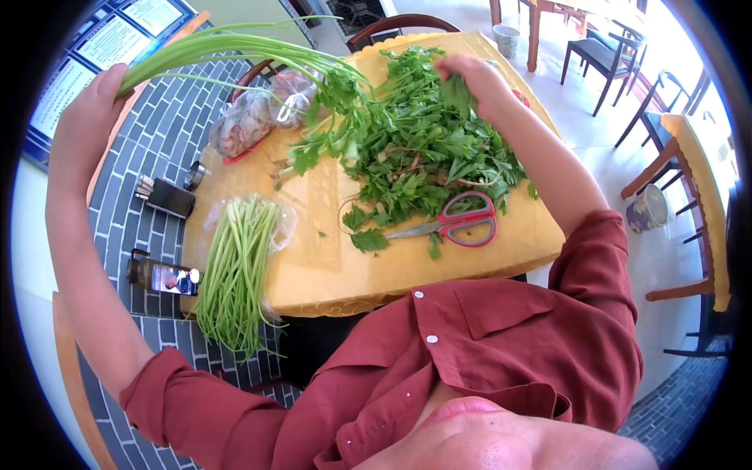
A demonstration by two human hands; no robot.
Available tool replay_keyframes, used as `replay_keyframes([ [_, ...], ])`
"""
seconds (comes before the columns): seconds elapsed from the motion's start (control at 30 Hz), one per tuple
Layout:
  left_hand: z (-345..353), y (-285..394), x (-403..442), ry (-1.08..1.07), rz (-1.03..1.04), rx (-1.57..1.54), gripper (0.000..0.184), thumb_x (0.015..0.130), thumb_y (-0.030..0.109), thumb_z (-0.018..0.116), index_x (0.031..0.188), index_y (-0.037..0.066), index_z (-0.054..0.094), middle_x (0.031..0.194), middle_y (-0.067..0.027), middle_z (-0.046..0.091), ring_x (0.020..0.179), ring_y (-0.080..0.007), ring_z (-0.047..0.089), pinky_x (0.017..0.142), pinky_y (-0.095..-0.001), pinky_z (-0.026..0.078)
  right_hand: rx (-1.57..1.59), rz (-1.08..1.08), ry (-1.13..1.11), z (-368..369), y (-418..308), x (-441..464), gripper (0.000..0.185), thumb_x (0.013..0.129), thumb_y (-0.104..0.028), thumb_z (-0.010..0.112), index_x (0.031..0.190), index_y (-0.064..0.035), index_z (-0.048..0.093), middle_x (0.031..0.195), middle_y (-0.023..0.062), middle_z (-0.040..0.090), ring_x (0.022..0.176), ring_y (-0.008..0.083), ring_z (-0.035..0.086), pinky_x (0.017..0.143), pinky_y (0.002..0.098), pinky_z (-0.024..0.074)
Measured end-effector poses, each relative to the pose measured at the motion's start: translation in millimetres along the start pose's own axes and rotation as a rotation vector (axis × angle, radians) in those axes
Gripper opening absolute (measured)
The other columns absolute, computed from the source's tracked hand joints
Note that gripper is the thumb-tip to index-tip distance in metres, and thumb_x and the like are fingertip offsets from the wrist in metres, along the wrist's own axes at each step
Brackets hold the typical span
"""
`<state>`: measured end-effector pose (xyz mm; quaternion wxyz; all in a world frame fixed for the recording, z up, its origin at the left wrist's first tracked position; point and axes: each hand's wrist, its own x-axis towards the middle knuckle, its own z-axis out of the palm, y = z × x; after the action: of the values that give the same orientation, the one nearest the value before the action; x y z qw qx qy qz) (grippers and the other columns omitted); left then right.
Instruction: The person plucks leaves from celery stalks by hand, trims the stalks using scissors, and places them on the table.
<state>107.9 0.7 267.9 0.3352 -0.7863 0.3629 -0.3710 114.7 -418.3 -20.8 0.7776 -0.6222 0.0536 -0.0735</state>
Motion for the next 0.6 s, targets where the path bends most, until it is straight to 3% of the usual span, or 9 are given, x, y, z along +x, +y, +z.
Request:
replay_keyframes([
  [0.03,-1.1,-1.6,-1.8,-0.003,-0.035,-0.004,0.027,0.088,0.016,0.055,0.113,0.011,0.047,0.094,-0.0093,0.062,0.081,-0.0291,0.062,0.066,-0.0372,0.051,-0.393,-0.314,-0.179,-0.3,5.5,-4.5,0.029,0.083,-0.021,0.058,0.109,-0.0074,0.063,0.087,0.0022,0.063,0.077,0.0132,0.058,0.074,0.0258,0.0464],
  [0.13,-5.0,3.5,1.3,-0.092,-0.129,-0.098,0.026,0.089,0.018,0.055,0.113,0.011,0.047,0.094,-0.0105,0.062,0.083,-0.0296,0.062,0.068,-0.0380,0.050,-0.756,-0.689,-0.177,15.0,15.6,-7.7,0.035,0.083,-0.019,0.059,0.117,-0.0111,0.061,0.092,0.0018,0.064,0.079,0.0145,0.060,0.077,0.0271,0.0473],
  [0.23,-5.5,8.4,4.9,-0.055,-0.110,-0.119,0.025,0.090,0.019,0.054,0.112,0.011,0.046,0.094,-0.0116,0.062,0.083,-0.0308,0.062,0.068,-0.0390,0.049,-0.823,-0.834,-0.239,34.1,-4.3,-28.1,0.038,0.083,-0.025,0.063,0.119,-0.0135,0.059,0.092,0.0030,0.062,0.072,0.0133,0.057,0.071,0.0283,0.0468],
  [0.37,-13.1,16.6,15.0,-0.202,-0.249,-0.223,0.030,0.089,0.015,0.056,0.117,0.007,0.048,0.103,-0.0169,0.060,0.095,-0.0352,0.058,0.077,-0.0379,0.046,-0.700,-1.007,-0.164,70.2,-15.8,-48.2,0.042,0.083,-0.031,0.065,0.120,-0.0134,0.057,0.093,0.0053,0.060,0.072,0.0127,0.055,0.068,0.0282,0.0458],
  [0.47,-15.5,18.1,17.2,-0.200,-0.251,-0.243,0.031,0.089,0.015,0.057,0.118,0.007,0.048,0.104,-0.0169,0.060,0.096,-0.0347,0.058,0.078,-0.0369,0.046,-0.615,-1.048,0.199,87.1,-20.3,-38.0,0.040,0.082,-0.035,0.065,0.111,-0.0076,0.061,0.097,0.0091,0.063,0.087,0.0278,0.060,0.082,0.0367,0.0475],
  [0.5,-14.3,17.8,16.8,-0.186,-0.240,-0.244,0.031,0.089,0.015,0.057,0.118,0.007,0.048,0.104,-0.0168,0.060,0.096,-0.0346,0.058,0.079,-0.0366,0.046,-0.654,-1.113,0.229,90.0,-16.8,-23.9,0.042,0.083,-0.035,0.063,0.115,-0.0080,0.058,0.101,0.0123,0.063,0.092,0.0308,0.059,0.084,0.0381,0.0458],
  [0.6,-17.0,22.2,19.6,-0.196,-0.242,-0.235,0.031,0.089,0.014,0.056,0.118,0.007,0.048,0.104,-0.0167,0.060,0.097,-0.0335,0.059,0.079,-0.0359,0.046,-0.663,-1.100,0.230,97.4,-22.1,-12.7,0.038,0.086,-0.035,0.061,0.117,-0.0121,0.059,0.097,0.0092,0.063,0.089,0.0211,0.059,0.073,0.0322,0.0467],
])
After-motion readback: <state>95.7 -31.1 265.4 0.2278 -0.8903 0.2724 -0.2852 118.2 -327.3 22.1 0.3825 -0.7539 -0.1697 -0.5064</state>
